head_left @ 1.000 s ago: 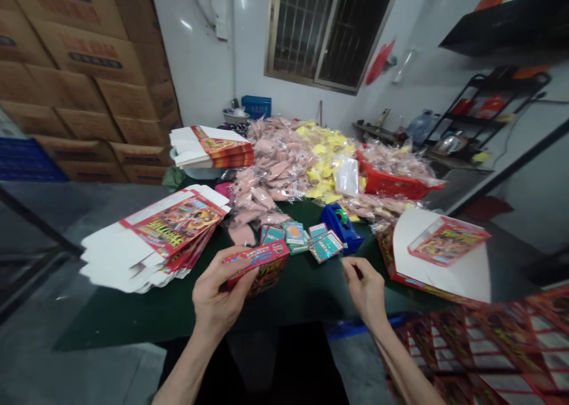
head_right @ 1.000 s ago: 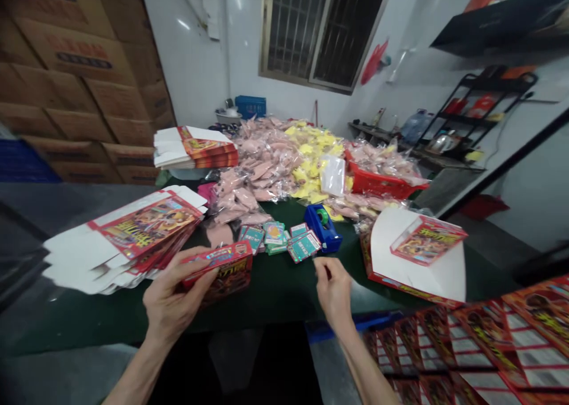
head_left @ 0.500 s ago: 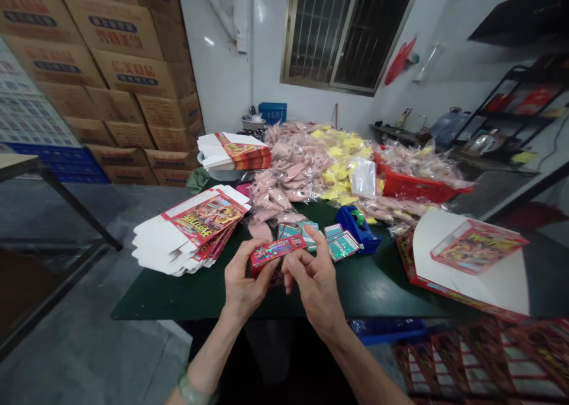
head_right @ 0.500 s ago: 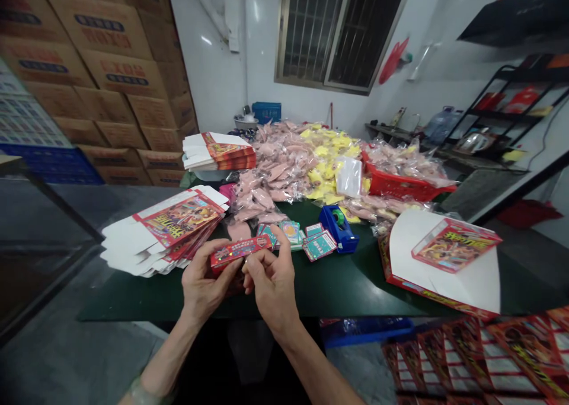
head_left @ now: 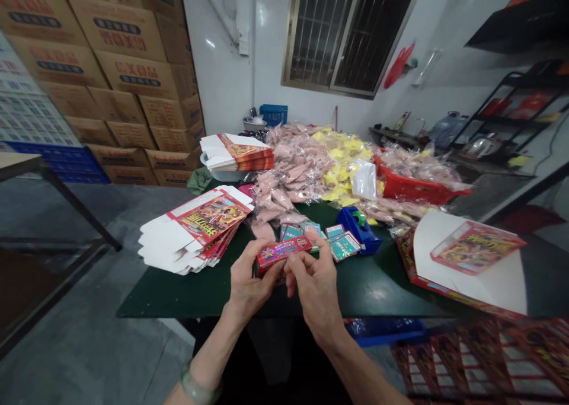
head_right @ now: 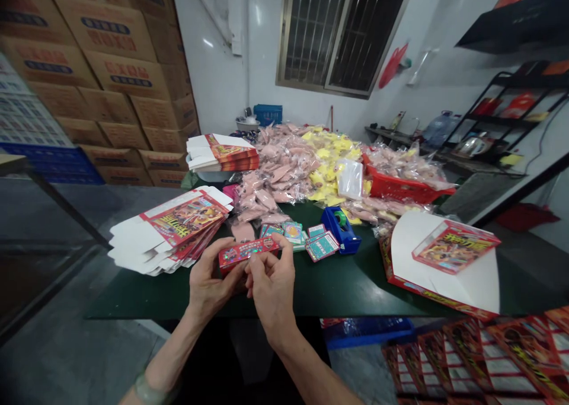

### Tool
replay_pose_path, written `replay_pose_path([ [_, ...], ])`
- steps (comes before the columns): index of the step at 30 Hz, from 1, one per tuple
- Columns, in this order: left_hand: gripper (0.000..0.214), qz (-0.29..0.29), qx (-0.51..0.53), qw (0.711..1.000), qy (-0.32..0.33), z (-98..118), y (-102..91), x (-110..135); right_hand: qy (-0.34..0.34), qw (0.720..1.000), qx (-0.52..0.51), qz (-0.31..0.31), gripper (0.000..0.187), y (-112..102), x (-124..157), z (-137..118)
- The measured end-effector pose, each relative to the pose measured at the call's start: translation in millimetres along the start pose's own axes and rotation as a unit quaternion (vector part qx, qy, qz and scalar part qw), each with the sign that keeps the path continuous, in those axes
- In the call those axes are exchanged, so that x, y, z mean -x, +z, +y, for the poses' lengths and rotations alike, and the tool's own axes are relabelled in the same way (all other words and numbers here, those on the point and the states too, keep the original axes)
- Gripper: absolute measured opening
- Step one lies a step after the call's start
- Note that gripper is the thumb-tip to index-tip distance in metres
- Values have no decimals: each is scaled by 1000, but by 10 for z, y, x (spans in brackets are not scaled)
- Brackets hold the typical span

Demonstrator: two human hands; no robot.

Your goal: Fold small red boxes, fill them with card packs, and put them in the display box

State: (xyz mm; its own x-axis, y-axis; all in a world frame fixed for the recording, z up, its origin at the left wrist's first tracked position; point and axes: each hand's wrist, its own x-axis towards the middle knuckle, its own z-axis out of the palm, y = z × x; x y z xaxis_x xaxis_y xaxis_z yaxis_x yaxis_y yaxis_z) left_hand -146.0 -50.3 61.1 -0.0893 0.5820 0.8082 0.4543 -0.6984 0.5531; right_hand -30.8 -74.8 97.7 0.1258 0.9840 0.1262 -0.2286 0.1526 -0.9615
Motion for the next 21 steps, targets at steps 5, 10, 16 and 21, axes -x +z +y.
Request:
replay_pose_path([
  [5, 30, -99, -32, 992, 69, 0, -87, -98, 8, 1000, 14, 7, 50, 3, -26, 8],
  [10, 29, -154, 7, 986, 58, 3, -145, -191, 24, 999, 21, 12, 62, -57, -50, 290],
  [16, 17, -61, -5, 997, 42, 2, -38, -194, 14, 981, 189, -43, 49, -317, -47, 611],
  [21, 32, -175, -35, 983, 50, 103, -117, -153, -211, 870, 445, -36, 52, -713, -95, -28],
])
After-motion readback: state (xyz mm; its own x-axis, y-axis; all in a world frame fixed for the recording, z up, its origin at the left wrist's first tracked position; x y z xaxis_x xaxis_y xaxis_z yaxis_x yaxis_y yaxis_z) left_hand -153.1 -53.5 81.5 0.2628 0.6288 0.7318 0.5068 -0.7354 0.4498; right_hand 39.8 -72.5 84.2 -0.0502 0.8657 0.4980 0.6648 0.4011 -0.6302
